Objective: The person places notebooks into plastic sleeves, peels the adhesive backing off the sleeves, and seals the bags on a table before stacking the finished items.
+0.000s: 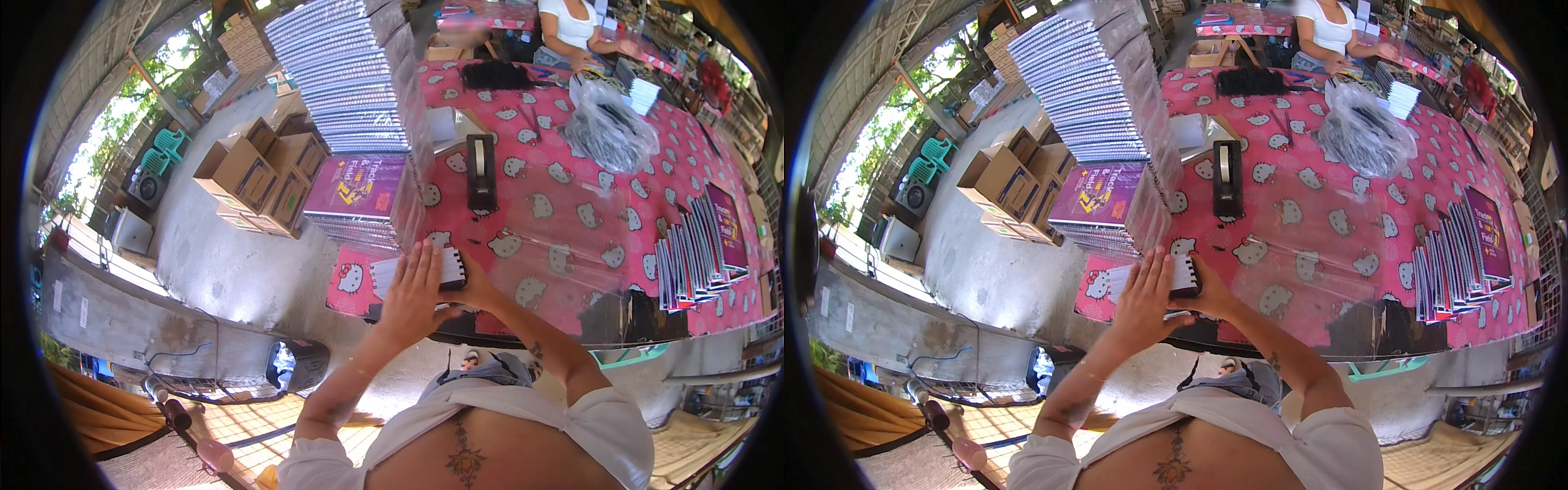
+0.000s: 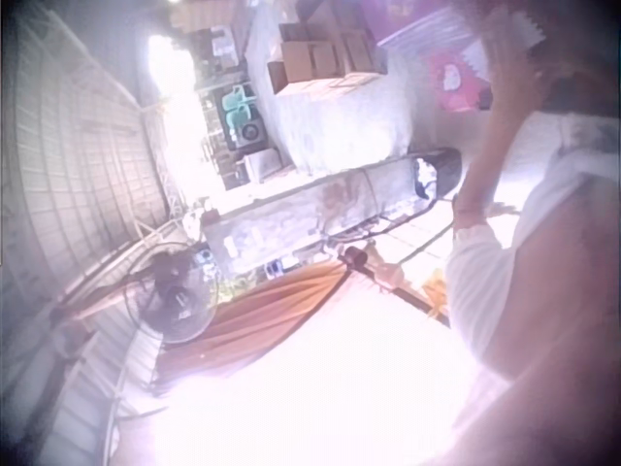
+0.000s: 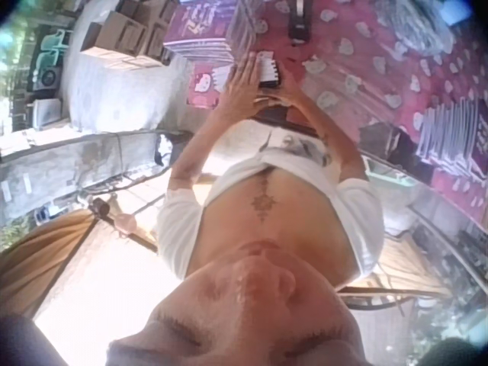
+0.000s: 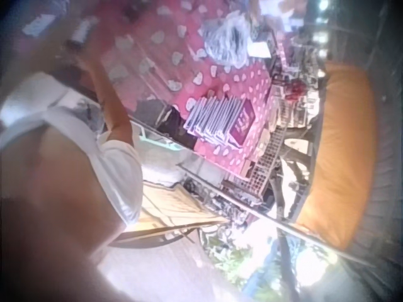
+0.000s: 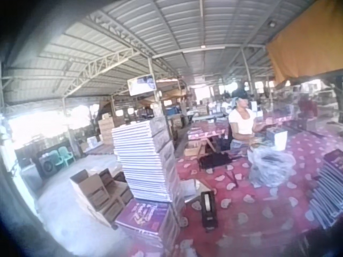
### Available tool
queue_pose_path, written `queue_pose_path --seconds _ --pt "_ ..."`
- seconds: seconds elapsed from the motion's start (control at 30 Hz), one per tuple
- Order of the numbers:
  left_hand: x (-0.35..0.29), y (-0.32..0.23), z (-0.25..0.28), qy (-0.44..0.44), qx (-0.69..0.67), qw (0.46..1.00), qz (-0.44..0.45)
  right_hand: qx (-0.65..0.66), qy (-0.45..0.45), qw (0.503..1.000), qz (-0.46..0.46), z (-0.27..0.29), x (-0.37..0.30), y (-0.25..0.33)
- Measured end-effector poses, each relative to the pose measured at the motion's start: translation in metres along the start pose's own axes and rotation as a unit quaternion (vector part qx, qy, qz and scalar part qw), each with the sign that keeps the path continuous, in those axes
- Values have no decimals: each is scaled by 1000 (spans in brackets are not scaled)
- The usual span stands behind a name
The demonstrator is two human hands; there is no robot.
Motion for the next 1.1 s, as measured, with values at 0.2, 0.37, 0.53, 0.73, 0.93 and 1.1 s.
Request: queue_pose_path --seconds 0.2,0.37,0.53,0.73,0.93,1.1 --pt "28 40 4 142 64 983 98 78 -16 995 54 7 1 -2" --pt "20 14 16 23 29 999 19 -82 -29 986 140 44 -10 62" --pt "48 -14 -11 33 -309 935 171 47 -302 950 58 164 -107 39" --pt "89 -69 -179 222 -574 725 309 127 -327 897 -270 223 -201 15" --pt "153 -122 -251 226 -485 803 263 163 -369 883 -239 310 -224 -13" --pt "185 -143 -252 180 -225 926 244 61 -354 901 -245 354 -229 -28"
Point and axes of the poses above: each hand's wrist, its own x-axis towards the middle knuckle, its own z-axis out of the back of the hand, y = z × x, the point moved 7 cm from there along x, towards the middle knuckle, and after that the axes turned 12 degrees about z, right-handed, at the moved point
